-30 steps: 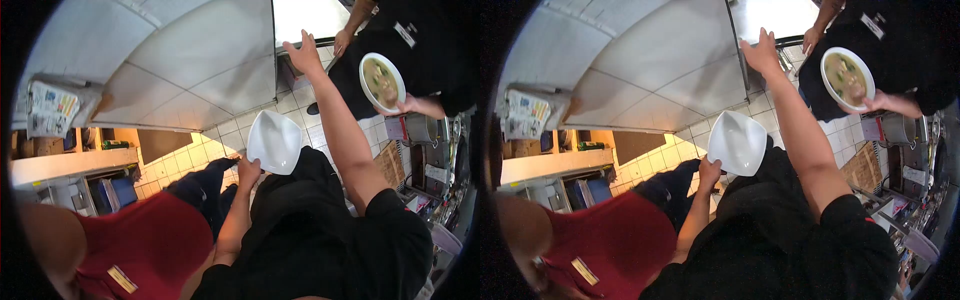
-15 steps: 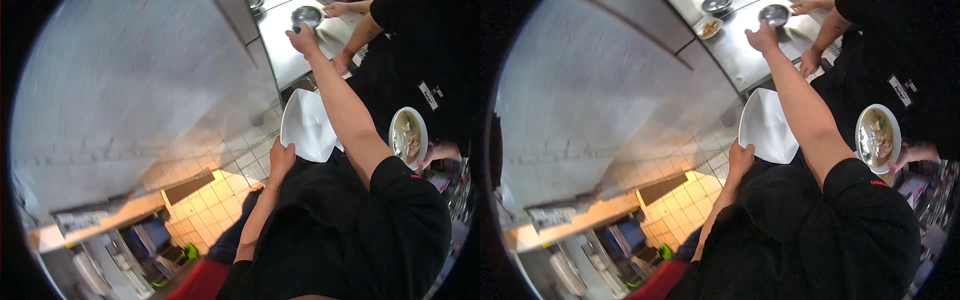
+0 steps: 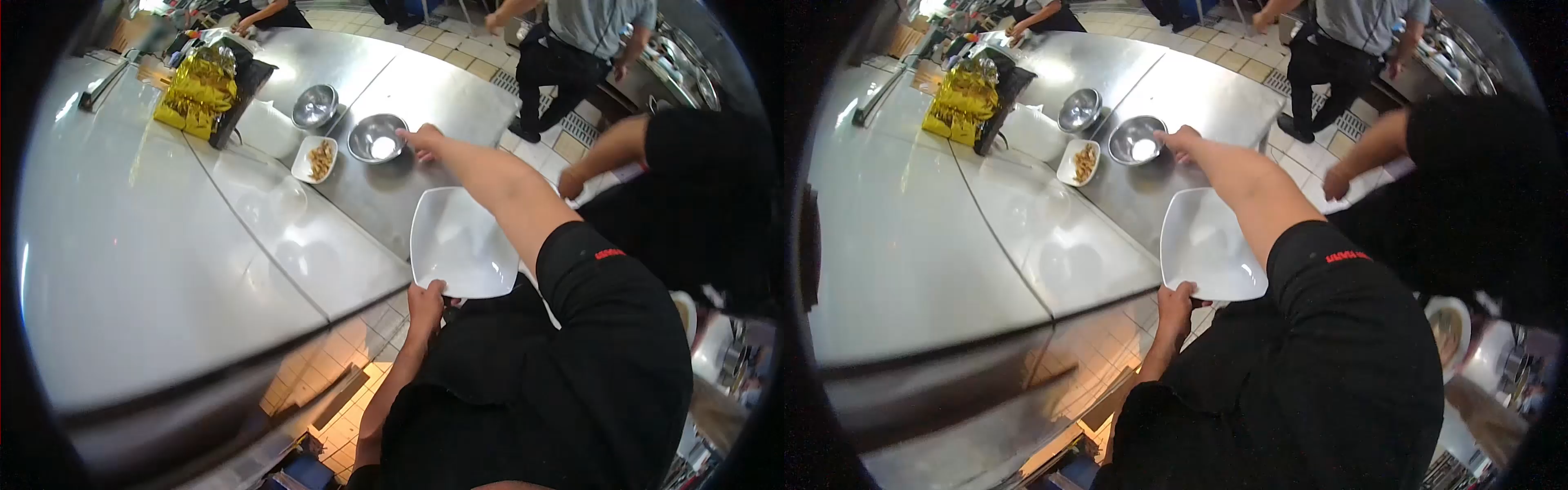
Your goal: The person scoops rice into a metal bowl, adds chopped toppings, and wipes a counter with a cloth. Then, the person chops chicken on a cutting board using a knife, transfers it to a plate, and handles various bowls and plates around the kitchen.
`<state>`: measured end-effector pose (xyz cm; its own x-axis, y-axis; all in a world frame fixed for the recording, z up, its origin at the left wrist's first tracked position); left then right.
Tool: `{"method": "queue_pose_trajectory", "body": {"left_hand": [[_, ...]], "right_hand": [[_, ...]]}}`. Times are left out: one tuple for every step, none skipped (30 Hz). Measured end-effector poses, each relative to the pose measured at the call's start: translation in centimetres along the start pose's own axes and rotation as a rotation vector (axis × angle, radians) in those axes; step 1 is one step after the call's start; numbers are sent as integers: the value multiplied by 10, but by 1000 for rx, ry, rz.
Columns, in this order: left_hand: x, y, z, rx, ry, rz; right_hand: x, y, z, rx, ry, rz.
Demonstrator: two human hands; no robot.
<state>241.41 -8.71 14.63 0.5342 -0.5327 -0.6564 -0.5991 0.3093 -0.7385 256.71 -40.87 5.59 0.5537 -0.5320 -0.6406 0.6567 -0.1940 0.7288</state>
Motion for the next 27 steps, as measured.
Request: {"method": "queue_pose_trajectory", "body": {"left_hand": [[7,-7,-4,-24,-5,15],[17,-9,-6,-41,-22,34],[27,-4,-6,44,-101,-7],[32,-14,-12,31,-99,15],[35,-23,-17,20,-97,37],[46,-23,-15,55,-135,-15],[58,-20,-13,88,-172,-70],[64,-22,-13,81,-214,-44],[71,-25,-16,71,-223,-38],[72,-29,-21,-29,-225,5],[76,-36,-28,-128,-224,49],[77,-46,-35,-190,-238,110],[86,-42,-35,-189,-243,112],[95,-35,-30,-198,-290,59],[103,-35,-28,-205,-336,5],[100,-63,-40,-262,-358,67],[111,-64,-39,-258,-358,65],[123,-57,-35,-248,-375,49],[133,-52,-34,-240,-390,42],[147,-46,-34,-289,-350,42],[155,-63,-46,-341,-322,68],[169,-70,-55,-417,-312,79],[183,-77,-64,-490,-298,84],[201,-76,-69,-493,-290,89],[224,-70,-72,-445,-264,58],[242,-73,-77,-397,-241,19],[254,-81,-85,-388,-239,16]], "right_hand": [[18,2,-11,78,59,17],[13,16,-14,138,73,115],[22,20,-17,65,36,168],[12,33,-11,-27,71,209],[17,44,-7,-51,82,236],[22,58,-3,-55,86,294],[27,77,2,-62,89,355],[35,101,2,11,105,411],[44,127,-2,86,118,463],[55,153,-10,98,132,484],[76,175,-23,34,125,497],[76,202,-29,-134,145,447],[98,214,-45,-248,49,483],[120,226,-62,-360,-49,520],[117,230,-69,-286,-8,393],[128,226,-80,-223,-31,336],[141,218,-91,-161,-56,280],[150,212,-98,-134,-15,225],[159,201,-104,-110,25,163],[167,196,-107,-119,-24,191],[165,194,-93,-130,-25,179],[165,198,-83,-174,113,183],[170,199,-76,-214,246,190],[178,193,-68,-106,220,169],[172,191,-50,-109,212,164],[159,197,-28,-305,185,293],[146,203,-17,-493,157,420]]}}
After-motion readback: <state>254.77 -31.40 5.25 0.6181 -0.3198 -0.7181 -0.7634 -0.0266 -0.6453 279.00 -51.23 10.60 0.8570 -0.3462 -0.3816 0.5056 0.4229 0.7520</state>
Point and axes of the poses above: each hand's wrist, its own x-axis towards the middle knuckle, its own z-axis out of the back of the hand, y = z × x, the point moved 5 cm from there along x, towards the middle knuckle, and after that the axes turned 1 degree about z, right-handed, at the moved point
